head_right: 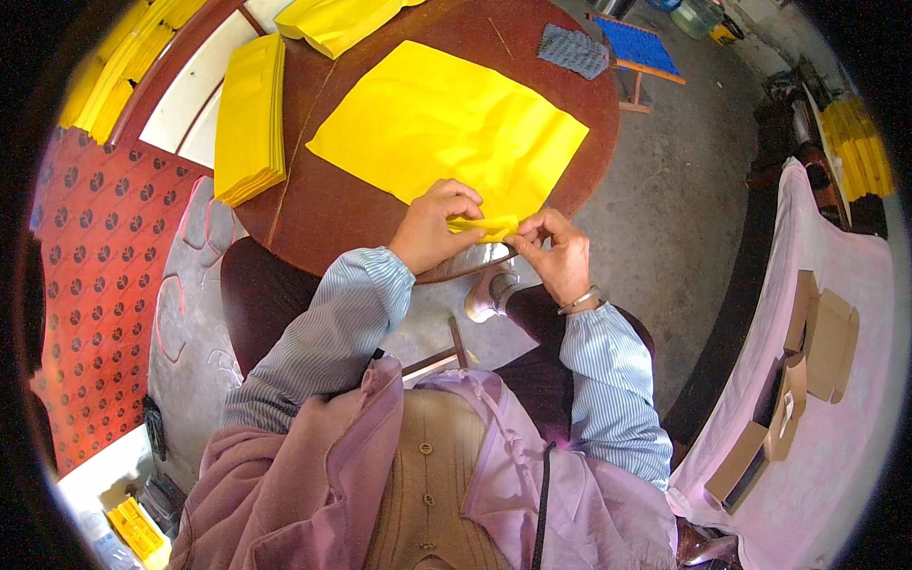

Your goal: The person folds yellow fabric pieces on a round table, aligning edges and pressing creases by hand. They stack the folded pieces into a neat pile on the table.

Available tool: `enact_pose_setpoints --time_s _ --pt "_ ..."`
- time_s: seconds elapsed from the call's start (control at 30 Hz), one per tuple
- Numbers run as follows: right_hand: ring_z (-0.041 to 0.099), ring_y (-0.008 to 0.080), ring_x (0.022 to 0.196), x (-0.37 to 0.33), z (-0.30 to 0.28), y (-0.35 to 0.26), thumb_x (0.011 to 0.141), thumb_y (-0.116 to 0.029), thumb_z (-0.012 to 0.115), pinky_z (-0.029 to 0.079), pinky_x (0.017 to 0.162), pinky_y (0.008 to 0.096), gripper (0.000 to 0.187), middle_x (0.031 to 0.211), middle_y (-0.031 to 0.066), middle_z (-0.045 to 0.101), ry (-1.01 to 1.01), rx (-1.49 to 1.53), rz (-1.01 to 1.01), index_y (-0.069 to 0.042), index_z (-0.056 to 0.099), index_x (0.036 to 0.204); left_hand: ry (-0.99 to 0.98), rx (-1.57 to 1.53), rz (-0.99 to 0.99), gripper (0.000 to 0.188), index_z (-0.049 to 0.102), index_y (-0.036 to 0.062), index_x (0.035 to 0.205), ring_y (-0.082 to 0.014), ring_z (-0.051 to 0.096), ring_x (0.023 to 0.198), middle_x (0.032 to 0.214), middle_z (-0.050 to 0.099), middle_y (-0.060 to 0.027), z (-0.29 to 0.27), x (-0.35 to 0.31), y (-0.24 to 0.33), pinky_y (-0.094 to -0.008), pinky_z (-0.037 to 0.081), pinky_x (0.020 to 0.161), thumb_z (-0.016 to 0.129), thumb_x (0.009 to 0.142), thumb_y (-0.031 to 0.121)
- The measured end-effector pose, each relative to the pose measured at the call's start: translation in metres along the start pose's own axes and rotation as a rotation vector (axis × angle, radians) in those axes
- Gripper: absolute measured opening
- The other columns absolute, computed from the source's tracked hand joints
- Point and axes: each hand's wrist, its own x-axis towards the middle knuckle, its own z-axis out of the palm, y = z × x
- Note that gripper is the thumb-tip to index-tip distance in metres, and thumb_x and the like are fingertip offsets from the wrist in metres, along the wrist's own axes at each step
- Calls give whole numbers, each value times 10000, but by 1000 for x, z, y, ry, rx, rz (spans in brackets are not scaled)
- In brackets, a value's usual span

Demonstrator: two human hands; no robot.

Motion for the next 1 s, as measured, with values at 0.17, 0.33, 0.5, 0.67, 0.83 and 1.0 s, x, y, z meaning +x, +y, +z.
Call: enact_pose_setpoints --time_s 0.17,0.33,0.5,0.67,0.83,1.0 --pt "644 108 796 -2 -2 -2 856 -53 883 525 740 270 243 856 6 696 -46 8 -44 -53 767 1070 49 -11 -9 140 744 -14 937 -285 717 1055 1136 728 -133 3 3 0 -353 579 946 825 858 69" --pt "699 162 805 -2 -4 -3 864 -24 854 552 759 302 147 876 61 747 -73 59 -126 -23 806 1003 47 -32 -24 137 743 -23 933 -273 727 1024 1134 733 -133 3 4 -3 -339 584 936 816 873 76" --pt "722 179 814 -2 -7 -3 865 -55 862 557 743 318 122 891 84 771 -60 -55 -107 -14 819 971 50 -50 1 128 748 -18 934 -269 728 1019 1135 736 -129 3 4 -6 -335 581 927 812 875 76" --pt "706 151 816 -1 -7 -3 871 -61 868 558 753 302 128 881 60 761 -67 -59 0 -4 812 971 34 -53 -15 119 756 -3 946 -272 726 1025 1138 737 -127 2 4 -6 -343 580 925 808 883 84" --pt "697 126 762 1 -6 -2 831 -75 900 553 699 285 153 839 57 754 -52 8 4 3 805 922 23 -41 -15 105 761 1 950 -271 724 1037 1145 737 -125 0 3 -5 -348 579 934 798 897 84" --pt "658 108 735 1 -5 -1 818 -62 907 541 681 276 148 818 37 728 -72 7 8 -6 789 888 13 -39 -13 99 763 3 949 -270 723 1044 1147 736 -126 -1 3 -4 -345 577 942 793 904 85"
